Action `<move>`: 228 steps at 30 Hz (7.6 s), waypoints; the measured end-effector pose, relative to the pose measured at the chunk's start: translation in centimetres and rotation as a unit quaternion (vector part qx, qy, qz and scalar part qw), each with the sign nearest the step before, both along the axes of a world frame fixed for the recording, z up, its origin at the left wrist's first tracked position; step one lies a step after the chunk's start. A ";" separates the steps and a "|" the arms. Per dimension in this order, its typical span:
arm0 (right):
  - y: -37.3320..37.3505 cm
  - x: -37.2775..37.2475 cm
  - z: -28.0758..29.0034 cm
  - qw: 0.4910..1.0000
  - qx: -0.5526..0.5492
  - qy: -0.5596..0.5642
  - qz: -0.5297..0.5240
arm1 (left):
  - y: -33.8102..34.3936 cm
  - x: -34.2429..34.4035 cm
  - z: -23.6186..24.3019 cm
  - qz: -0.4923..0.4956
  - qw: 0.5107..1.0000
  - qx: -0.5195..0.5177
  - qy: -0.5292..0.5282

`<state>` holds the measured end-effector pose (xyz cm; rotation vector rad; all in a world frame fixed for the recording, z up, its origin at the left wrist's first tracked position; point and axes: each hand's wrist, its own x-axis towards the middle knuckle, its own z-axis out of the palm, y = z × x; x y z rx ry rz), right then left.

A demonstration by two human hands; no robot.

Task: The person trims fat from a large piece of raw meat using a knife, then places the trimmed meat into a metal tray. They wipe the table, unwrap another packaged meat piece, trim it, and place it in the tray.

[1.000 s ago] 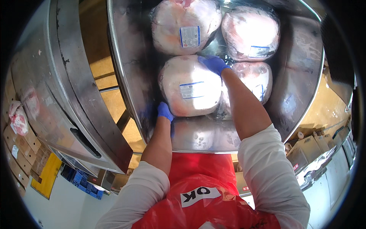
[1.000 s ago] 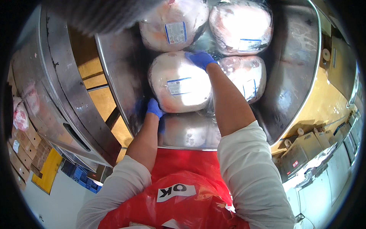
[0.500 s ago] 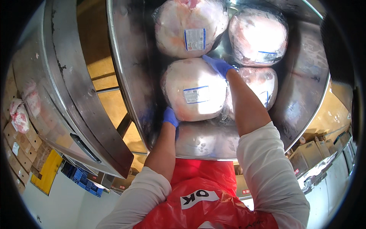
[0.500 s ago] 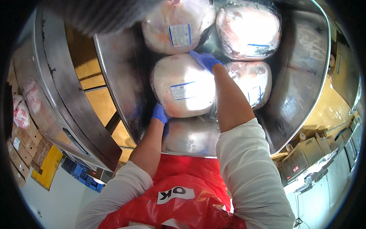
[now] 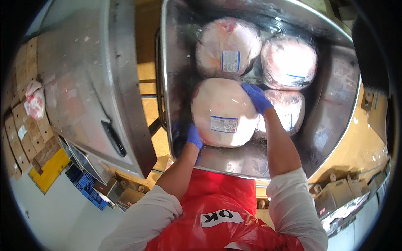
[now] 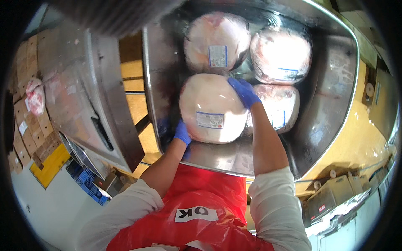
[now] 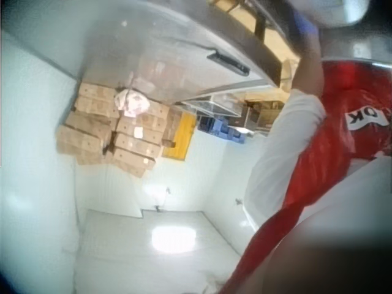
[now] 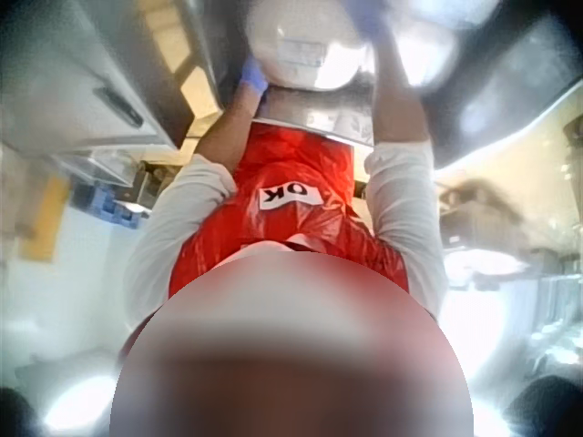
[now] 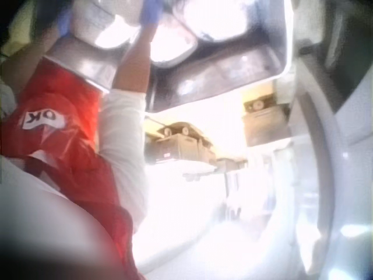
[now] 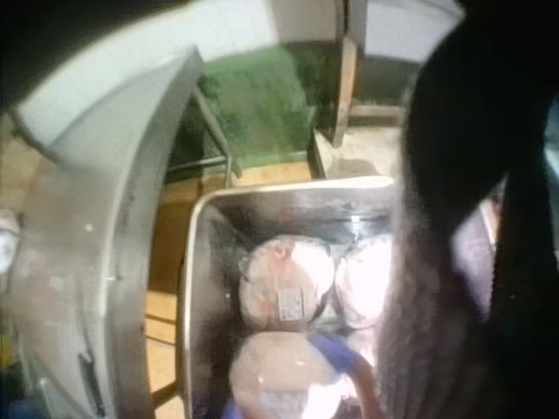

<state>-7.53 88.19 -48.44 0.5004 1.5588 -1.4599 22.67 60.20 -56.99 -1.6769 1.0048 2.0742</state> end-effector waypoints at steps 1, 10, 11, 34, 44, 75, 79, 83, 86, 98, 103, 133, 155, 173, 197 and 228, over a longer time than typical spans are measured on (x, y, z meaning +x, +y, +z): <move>0.1 0.2 3.3 1.000 -0.007 0.024 -0.018 | 0.2 1.6 -1.2 0.002 0.999 -0.003 0.047; 6.5 4.5 20.6 0.992 0.046 0.071 -0.099 | 7.2 -3.8 15.8 0.076 0.992 0.085 0.052; 7.2 5.0 23.1 0.991 0.034 0.088 -0.093 | 7.9 -4.9 20.2 0.086 0.989 0.113 0.048; -32.6 9.1 53.3 0.844 -0.080 0.530 -0.002 | -31.9 -5.1 52.1 0.180 0.933 -0.025 0.309; -62.8 13.4 45.5 0.730 -0.183 0.658 0.030 | -64.5 -1.1 44.7 0.129 0.839 -0.312 0.427; -75.1 13.9 44.7 0.570 -0.294 0.730 0.237 | -76.1 1.4 63.8 0.001 0.947 -0.252 0.198; -72.5 14.3 41.4 0.617 -0.265 0.693 0.261 | -74.3 1.1 65.9 -0.026 0.942 -0.262 0.208; -72.5 14.5 40.0 0.582 -0.268 0.723 0.259 | -73.4 1.9 67.1 -0.029 0.950 -0.240 0.199; -72.5 14.9 39.2 0.558 -0.265 0.744 0.256 | -73.6 4.1 67.0 -0.046 0.949 -0.238 0.199; -73.7 18.5 38.9 0.406 -0.238 0.828 0.306 | -74.3 12.0 60.1 0.085 0.934 -0.261 0.227; -76.5 18.9 38.0 0.334 -0.175 0.871 0.314 | -76.6 12.0 56.4 0.133 0.928 -0.247 0.245; -54.2 18.9 32.4 0.648 0.642 0.408 0.004 | -86.5 -5.2 53.9 -0.354 0.432 -0.829 0.022; -86.2 -8.4 30.7 0.742 0.262 0.617 0.028 | -84.7 -5.9 54.3 -0.335 0.517 -0.787 -0.002; -54.8 0.5 26.2 0.659 0.411 0.601 0.192 | -85.5 -6.2 53.9 -0.335 0.500 -0.799 0.004; -64.0 -11.0 28.4 0.716 0.414 0.557 0.082 | -86.0 -5.3 53.6 -0.336 0.494 -0.802 0.002; -49.8 -5.4 35.3 0.689 0.290 0.664 0.016 | -86.0 -5.2 53.1 -0.326 0.537 -0.778 0.011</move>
